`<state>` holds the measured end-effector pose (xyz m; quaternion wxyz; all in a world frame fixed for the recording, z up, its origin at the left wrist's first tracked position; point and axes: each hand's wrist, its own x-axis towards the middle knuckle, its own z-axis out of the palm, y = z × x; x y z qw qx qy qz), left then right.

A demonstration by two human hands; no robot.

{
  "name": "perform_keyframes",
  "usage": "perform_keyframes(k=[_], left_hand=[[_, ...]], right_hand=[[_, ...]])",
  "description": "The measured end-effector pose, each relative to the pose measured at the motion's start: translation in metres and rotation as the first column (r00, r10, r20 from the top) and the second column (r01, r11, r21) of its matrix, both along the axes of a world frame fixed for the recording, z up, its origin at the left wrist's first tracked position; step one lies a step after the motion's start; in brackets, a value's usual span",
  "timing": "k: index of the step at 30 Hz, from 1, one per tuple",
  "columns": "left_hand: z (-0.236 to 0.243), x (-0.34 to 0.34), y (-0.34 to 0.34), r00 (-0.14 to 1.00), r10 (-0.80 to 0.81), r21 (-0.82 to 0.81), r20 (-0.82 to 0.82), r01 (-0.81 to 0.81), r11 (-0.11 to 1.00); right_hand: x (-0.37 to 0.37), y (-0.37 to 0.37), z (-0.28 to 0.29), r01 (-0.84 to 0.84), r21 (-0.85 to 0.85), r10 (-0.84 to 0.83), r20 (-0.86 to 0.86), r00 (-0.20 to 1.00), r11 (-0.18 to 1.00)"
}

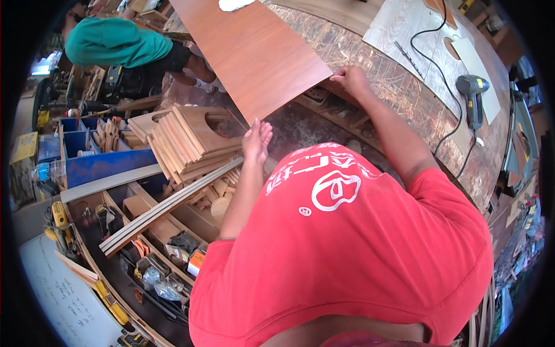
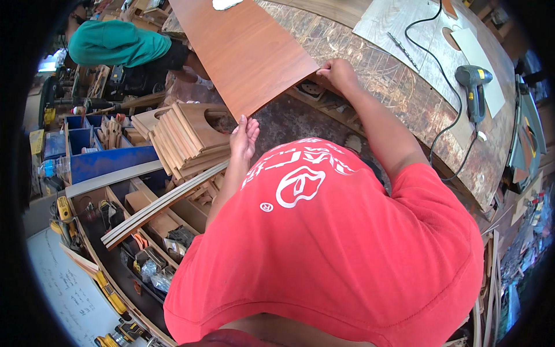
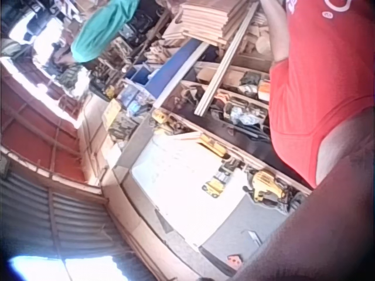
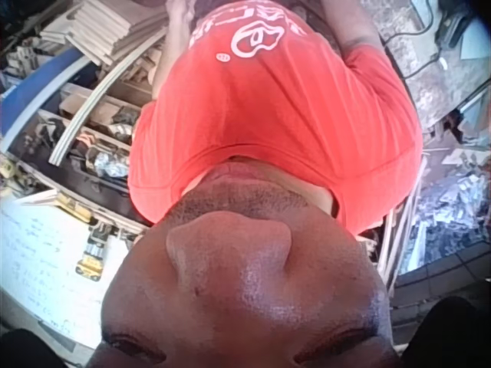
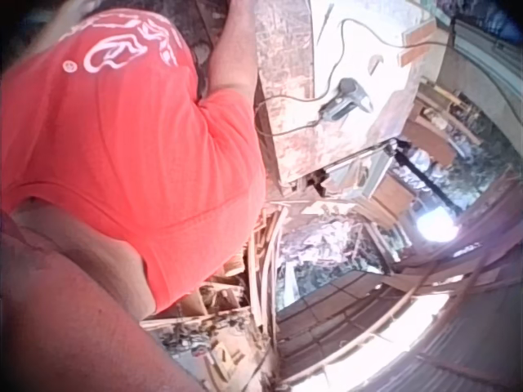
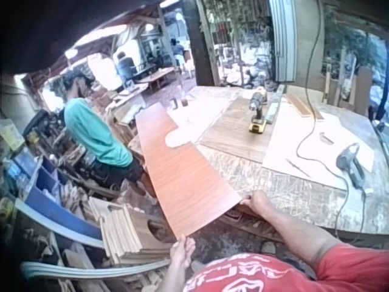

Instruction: The person carries a wooden board to a workbench, heats an edge banding strip along the edge of the board using a heat gun, and presses the strip into place with a small tool.

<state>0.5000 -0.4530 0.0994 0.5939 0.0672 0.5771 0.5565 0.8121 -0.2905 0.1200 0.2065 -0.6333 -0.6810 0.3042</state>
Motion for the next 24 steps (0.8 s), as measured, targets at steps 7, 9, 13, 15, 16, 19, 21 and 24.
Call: perform_keyframes(k=[7,9,13,15,16,19,21,24], left_hand=[[0.000,-0.002,0.003,1.000,0.010,-0.005,0.000,-0.010,1.000],[-0.001,-0.001,0.003,1.000,0.011,-0.004,0.013,-0.011,1.000],[0.001,-0.002,0.000,0.999,0.036,-0.022,-0.013,-0.037,0.999],[0.001,-0.001,-0.003,0.999,0.026,-0.005,-0.020,-0.026,1.000],[0.000,-0.001,-0.003,1.000,0.030,0.004,-0.003,-0.030,1.000],[0.003,0.003,-0.005,0.999,0.048,0.026,-0.013,-0.048,0.999],[0.000,0.002,-0.004,0.996,0.086,0.033,-0.006,-0.086,0.996],[0.000,0.005,-0.003,0.994,0.106,0.029,0.024,-0.106,0.994]], right_hand=[[0.002,0.009,-0.009,0.015,-0.046,-0.018,-0.070,0.997,0.999],[0.003,0.010,-0.011,0.014,-0.055,-0.018,-0.077,0.997,0.998],[0.000,0.010,-0.010,-0.006,-0.047,0.004,-0.054,0.999,0.999],[-0.001,0.008,-0.008,-0.031,-0.045,0.029,-0.054,0.998,0.999],[0.000,0.007,-0.008,-0.022,-0.043,0.018,-0.076,0.997,0.999],[-0.002,0.003,0.000,-0.037,-0.037,0.033,-0.095,0.995,0.999],[-0.005,-0.001,0.005,-0.056,-0.033,0.053,-0.092,0.994,0.998],[-0.002,0.000,0.000,-0.044,-0.039,0.039,-0.136,0.990,0.998]])
